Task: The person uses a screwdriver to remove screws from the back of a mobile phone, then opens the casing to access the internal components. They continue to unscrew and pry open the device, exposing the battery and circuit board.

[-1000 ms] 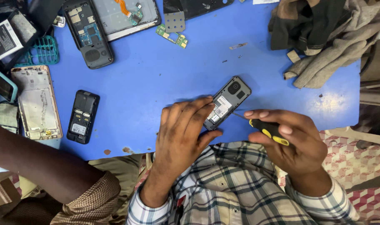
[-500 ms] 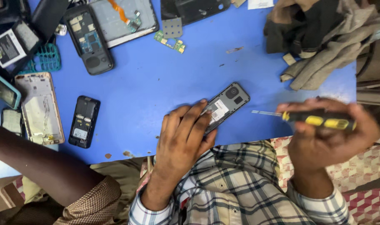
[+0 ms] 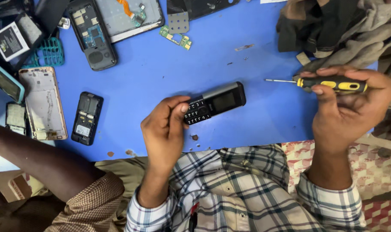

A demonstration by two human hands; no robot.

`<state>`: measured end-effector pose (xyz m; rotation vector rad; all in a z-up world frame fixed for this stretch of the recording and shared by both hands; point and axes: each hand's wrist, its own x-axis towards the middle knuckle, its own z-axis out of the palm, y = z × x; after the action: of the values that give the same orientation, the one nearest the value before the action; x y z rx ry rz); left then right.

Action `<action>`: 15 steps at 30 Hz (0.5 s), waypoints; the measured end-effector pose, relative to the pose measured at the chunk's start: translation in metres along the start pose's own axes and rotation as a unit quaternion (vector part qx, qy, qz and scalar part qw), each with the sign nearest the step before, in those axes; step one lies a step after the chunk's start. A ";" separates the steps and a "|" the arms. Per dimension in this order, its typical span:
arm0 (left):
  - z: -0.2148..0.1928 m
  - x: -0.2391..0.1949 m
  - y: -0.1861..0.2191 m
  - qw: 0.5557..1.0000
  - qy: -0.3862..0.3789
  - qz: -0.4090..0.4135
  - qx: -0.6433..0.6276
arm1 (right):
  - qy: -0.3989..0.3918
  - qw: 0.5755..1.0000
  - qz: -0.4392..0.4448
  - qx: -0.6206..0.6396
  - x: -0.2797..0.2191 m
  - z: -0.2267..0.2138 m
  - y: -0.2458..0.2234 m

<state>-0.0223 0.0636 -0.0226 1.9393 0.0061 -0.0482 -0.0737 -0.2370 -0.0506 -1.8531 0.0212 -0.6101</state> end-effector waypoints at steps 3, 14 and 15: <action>-0.001 0.005 0.000 0.999 -0.013 -0.021 -0.025 | 0.012 0.999 0.005 -0.050 -0.003 0.001 -0.001; -0.003 0.004 -0.009 0.997 -0.032 -0.025 -0.071 | -0.061 0.992 -0.009 -0.111 0.004 -0.001 -0.006; -0.003 0.003 -0.010 0.997 -0.032 -0.023 -0.072 | -0.072 0.989 -0.014 -0.125 0.006 0.000 -0.009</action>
<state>-0.0194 0.0699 -0.0307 1.7918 0.0122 -0.1374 -0.0709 -0.2352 -0.0400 -2.1401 -0.0238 -0.5096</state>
